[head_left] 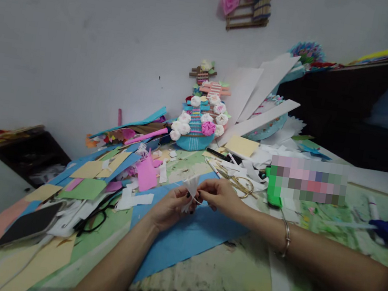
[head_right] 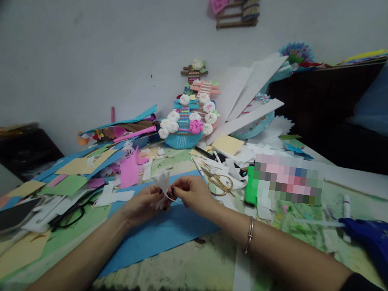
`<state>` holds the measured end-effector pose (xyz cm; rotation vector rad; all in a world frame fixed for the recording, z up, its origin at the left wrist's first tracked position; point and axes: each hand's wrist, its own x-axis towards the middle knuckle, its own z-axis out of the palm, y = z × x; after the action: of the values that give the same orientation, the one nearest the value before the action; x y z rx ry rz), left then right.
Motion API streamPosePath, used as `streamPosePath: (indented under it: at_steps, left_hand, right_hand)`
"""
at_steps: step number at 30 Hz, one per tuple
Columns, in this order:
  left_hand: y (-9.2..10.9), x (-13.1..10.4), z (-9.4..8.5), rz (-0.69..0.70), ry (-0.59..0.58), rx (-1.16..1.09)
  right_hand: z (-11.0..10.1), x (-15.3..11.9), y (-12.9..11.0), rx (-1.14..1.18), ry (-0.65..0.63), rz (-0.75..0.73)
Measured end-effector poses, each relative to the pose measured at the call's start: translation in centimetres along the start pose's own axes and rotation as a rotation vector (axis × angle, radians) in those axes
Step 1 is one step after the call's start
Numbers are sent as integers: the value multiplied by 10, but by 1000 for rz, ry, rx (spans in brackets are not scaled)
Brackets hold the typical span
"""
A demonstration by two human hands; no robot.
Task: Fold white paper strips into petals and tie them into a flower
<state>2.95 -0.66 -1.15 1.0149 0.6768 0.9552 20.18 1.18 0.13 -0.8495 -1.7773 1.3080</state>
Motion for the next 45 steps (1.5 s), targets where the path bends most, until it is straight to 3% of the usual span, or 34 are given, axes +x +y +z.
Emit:
streamPosePath:
  at_steps: [8, 13, 26, 40, 45]
  left_hand:
    - [3, 1, 1, 37, 43, -18]
    - [5, 0, 2, 57, 53, -19]
    - [6, -1, 3, 43, 80, -34]
    - [2, 2, -1, 96, 135, -13]
    - [4, 3, -1, 122, 162, 32]
  right_hand:
    - [2, -1, 9, -199, 54, -91]
    - [2, -1, 10, -185, -26, -57]
    - [-1, 3, 17, -135, -57, -40]
    - [-8, 3, 0, -184, 12, -65]
    - [-8, 1, -7, -296, 38, -91]
